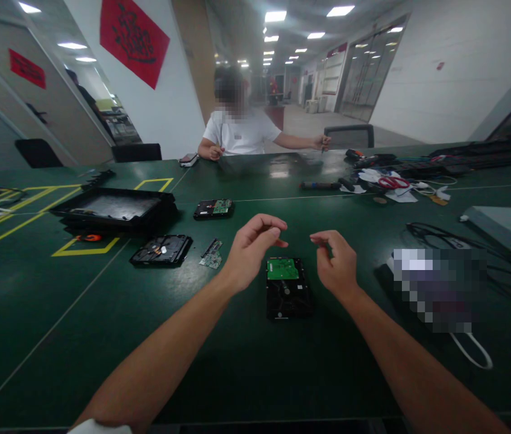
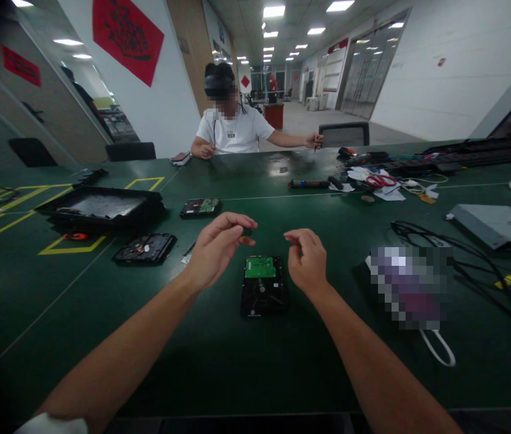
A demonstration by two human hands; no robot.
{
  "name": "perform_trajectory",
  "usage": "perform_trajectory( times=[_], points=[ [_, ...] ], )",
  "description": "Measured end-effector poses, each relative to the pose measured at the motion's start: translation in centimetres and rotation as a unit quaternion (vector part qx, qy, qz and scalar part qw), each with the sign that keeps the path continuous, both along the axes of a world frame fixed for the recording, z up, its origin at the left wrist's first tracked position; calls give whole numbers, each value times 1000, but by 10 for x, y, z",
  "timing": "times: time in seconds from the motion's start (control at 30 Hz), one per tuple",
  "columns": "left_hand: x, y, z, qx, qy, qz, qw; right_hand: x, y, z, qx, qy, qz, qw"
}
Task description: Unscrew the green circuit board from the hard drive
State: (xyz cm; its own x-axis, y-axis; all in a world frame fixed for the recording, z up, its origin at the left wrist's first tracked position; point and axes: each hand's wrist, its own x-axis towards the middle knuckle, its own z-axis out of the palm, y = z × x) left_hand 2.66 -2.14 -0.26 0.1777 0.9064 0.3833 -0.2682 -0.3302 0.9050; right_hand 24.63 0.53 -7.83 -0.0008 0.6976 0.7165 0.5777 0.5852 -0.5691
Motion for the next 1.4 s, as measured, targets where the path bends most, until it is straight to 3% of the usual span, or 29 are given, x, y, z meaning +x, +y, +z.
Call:
perform_trajectory(
  times=[0.1, 0.2, 0.37, 0.43, 0.53, 0.6, 0.67, 0.77, 0.83, 0.93, 1.03, 1.23, 1.4],
  points=[
    [17, -10, -15, 25, 15, -51, 998, -14, -15, 8, 79, -84, 71, 991],
    [27, -19, -23, 65, 43, -61, 995, -21, -23, 6, 98, -97, 100, 985],
    [30, -22, -12, 105, 66, -50, 991, -16, -24, 3, 102, -129, 74, 984],
    [26, -20, -5, 105, 122, -8, 987, -13, -22, 5, 91, -129, 57, 986],
    [17, -18, -7, 103, 195, 113, 969, -7, -14, 7, 42, -65, 19, 997],
    [12, -24, -19, 75, 265, 190, 942, -1, -6, 5, -4, 18, -4, 1000],
    [9, -36, -39, 57, 351, 225, 907, 5, 3, 2, -87, 143, 8, 986],
    [12, -67, -70, 41, 427, 225, 875, 13, 18, -5, -209, 372, 88, 900],
    [18, -90, -86, 32, 449, 239, 860, 17, 26, -9, -247, 446, 105, 854],
    [32, -117, -98, 16, 476, 240, 846, 22, 34, -15, -266, 484, 112, 826],
    [49, -130, -102, 11, 507, 261, 822, 27, 38, -24, -261, 488, 117, 825],
    [72, -129, -106, 22, 556, 297, 776, 36, 48, -45, -259, 485, 86, 831],
    [81, -121, -108, 25, 566, 331, 754, 36, 50, -51, -267, 453, 79, 847]
  ],
)
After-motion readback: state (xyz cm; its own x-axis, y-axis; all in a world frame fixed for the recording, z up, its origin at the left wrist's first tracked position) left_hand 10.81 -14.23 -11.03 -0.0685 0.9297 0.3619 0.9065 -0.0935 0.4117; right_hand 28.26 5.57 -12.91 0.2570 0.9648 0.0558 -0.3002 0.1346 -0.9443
